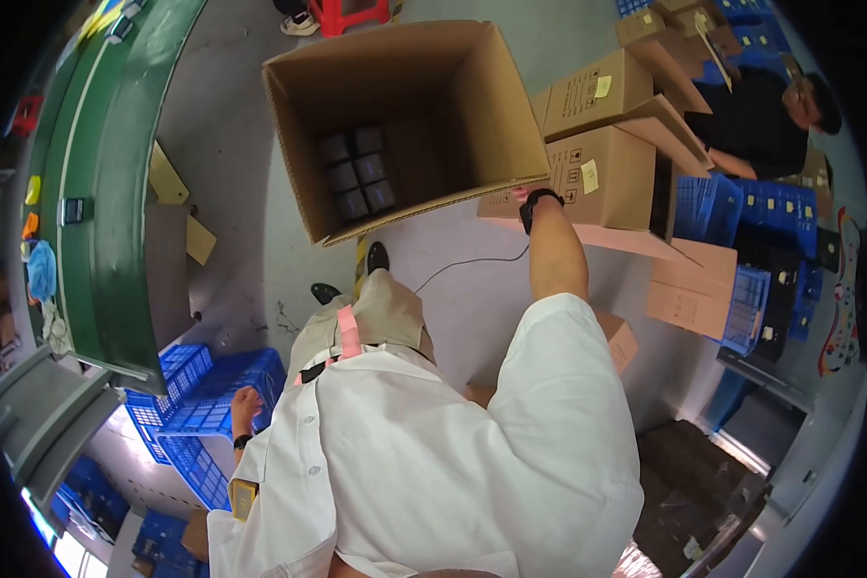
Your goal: Taking finished items from a conveyor belt and placing them into cardboard shipping boxes.
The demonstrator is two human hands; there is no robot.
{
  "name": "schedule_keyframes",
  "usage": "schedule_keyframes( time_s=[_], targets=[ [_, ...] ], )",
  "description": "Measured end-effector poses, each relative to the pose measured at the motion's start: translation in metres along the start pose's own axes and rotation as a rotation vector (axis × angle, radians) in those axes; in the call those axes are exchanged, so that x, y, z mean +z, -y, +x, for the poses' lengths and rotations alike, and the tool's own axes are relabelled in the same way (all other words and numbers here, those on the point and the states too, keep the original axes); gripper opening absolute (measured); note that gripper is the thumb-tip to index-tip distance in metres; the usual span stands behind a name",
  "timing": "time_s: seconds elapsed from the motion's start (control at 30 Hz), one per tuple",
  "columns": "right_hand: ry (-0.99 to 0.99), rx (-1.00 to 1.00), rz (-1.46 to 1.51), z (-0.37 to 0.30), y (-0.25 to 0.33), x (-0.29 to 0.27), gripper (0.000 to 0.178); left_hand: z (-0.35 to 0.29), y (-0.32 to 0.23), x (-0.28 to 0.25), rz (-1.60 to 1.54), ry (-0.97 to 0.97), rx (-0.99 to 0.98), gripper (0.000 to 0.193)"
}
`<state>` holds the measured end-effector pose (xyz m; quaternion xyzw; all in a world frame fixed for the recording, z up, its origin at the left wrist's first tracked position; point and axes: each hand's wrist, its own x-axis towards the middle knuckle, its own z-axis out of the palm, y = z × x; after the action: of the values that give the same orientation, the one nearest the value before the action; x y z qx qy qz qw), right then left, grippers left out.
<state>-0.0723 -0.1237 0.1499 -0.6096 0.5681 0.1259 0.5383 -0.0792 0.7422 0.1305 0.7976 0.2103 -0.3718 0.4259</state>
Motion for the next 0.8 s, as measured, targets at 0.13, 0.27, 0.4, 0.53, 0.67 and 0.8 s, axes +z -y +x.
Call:
schedule_keyframes(
  time_s=[0.13, 0.27, 0.4, 0.53, 0.67, 0.8],
  targets=[
    [-0.114, 0.017, 0.45, 0.059, -0.005, -0.009, 0.042, -0.027, -0.054, 0.021, 0.009, 0.233, 0.028, 0.017],
    [-0.387, -0.251, -0.177, 0.152, -0.038, -0.059, 0.052, -0.001, -0.062, 0.038, 0.075, 0.283, 0.07, 0.018],
    [-0.204, -0.268, -0.356, 0.108, 0.009, -0.02, 0.056, -0.025, -0.043, 0.03, 0.137, 0.174, -0.002, 0.02],
    [-0.113, -0.12, -0.29, 0.022, 0.059, -0.027, 0.058, -0.024, -0.038, 0.038, 0.195, 0.175, -0.015, 0.024],
    [-0.155, -0.109, -0.239, 0.037, 0.033, -0.035, 0.058, -0.02, -0.065, 0.052, 0.17, 0.141, -0.004, 0.024],
    [0.131, 0.192, 0.497, 0.088, -0.036, -0.035, 0.053, 0.002, -0.062, 0.043, -0.394, 0.287, -0.069, 0.026]
  ],
)
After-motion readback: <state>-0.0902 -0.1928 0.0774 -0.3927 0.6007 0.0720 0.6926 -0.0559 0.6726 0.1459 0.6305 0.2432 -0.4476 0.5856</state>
